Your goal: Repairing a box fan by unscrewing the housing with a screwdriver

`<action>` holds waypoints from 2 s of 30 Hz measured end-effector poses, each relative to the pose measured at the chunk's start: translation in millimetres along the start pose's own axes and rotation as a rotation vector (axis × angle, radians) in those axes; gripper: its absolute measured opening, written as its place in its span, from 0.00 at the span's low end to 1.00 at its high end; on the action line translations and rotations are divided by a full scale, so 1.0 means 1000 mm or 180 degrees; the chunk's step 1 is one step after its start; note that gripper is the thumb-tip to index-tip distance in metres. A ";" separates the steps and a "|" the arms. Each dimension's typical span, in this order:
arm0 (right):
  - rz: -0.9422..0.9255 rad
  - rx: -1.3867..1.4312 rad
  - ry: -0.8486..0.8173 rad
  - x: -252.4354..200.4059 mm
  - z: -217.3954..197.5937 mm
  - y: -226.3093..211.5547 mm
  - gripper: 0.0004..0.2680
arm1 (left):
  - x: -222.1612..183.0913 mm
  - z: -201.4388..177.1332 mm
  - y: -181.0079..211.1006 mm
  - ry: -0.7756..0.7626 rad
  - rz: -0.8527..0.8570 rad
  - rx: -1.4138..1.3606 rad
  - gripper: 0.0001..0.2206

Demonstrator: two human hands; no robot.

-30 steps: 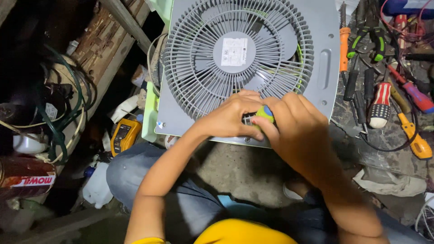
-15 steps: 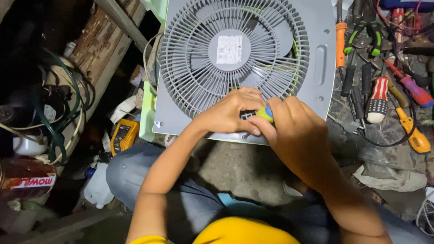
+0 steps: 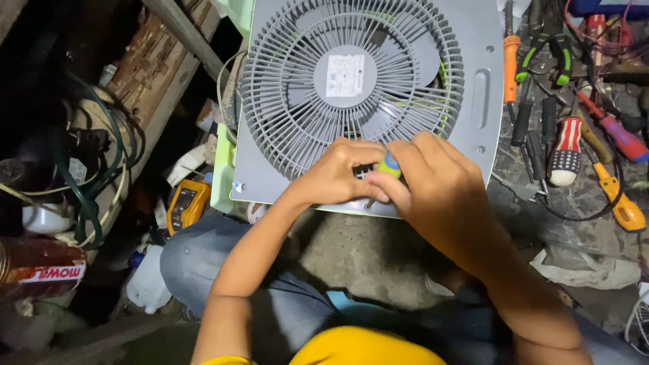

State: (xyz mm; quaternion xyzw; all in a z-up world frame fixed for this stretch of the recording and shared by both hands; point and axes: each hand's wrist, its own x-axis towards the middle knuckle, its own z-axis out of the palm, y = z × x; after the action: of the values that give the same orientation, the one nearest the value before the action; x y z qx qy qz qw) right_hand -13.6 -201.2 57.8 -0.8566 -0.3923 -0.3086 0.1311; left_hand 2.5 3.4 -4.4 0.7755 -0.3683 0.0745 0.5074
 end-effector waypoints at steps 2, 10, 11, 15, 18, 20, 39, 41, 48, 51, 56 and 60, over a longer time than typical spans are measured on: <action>-0.0131 0.1595 -0.0582 0.016 -0.021 0.006 0.14 | -0.001 -0.007 -0.004 -0.0282 -0.0053 -0.0200 0.11; -0.0085 0.0311 -0.0245 0.002 0.002 -0.008 0.06 | -0.011 0.004 0.003 -0.0012 -0.0320 0.0047 0.16; -0.0086 -0.0106 -0.0221 0.001 0.002 -0.009 0.08 | -0.013 0.011 0.005 0.0233 -0.0468 0.0209 0.18; -0.0174 0.0780 -0.0291 0.010 -0.009 0.001 0.08 | -0.010 0.002 -0.002 0.0046 -0.0223 -0.0016 0.14; -0.0485 0.1660 -0.0494 0.017 -0.015 0.005 0.11 | -0.008 -0.004 -0.012 -0.0201 -0.0058 -0.0187 0.14; -0.0323 0.1623 -0.0164 0.015 -0.009 -0.001 0.04 | -0.008 -0.006 -0.019 -0.0370 -0.0043 -0.0249 0.12; 0.0128 0.0532 0.0077 -0.009 0.016 -0.006 0.13 | -0.010 0.001 0.025 -0.0070 -0.0211 0.0023 0.17; 0.0096 0.0670 0.0060 -0.006 0.017 -0.008 0.15 | -0.011 0.006 0.023 0.0259 -0.0177 0.0052 0.18; -0.0562 0.2325 -0.0442 0.018 -0.002 -0.008 0.11 | -0.027 -0.011 -0.008 -0.0224 -0.0207 -0.0103 0.13; -0.0484 0.1860 -0.0071 0.016 0.010 -0.017 0.06 | -0.026 -0.009 0.002 -0.0168 -0.0349 -0.0140 0.11; -0.0108 0.0375 0.0033 0.012 0.025 -0.033 0.09 | -0.031 0.016 0.011 0.0919 -0.0904 0.0673 0.06; -0.0120 0.0549 -0.0051 0.018 0.015 -0.022 0.11 | -0.033 0.006 0.003 0.0754 -0.0846 0.0473 0.19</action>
State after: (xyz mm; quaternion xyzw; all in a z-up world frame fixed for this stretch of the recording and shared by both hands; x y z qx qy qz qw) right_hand -14.3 -168.9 57.2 -0.8369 -0.4346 -0.2692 0.1954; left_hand -24.1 13.9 -21.4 0.8385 -0.1938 0.1246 0.4939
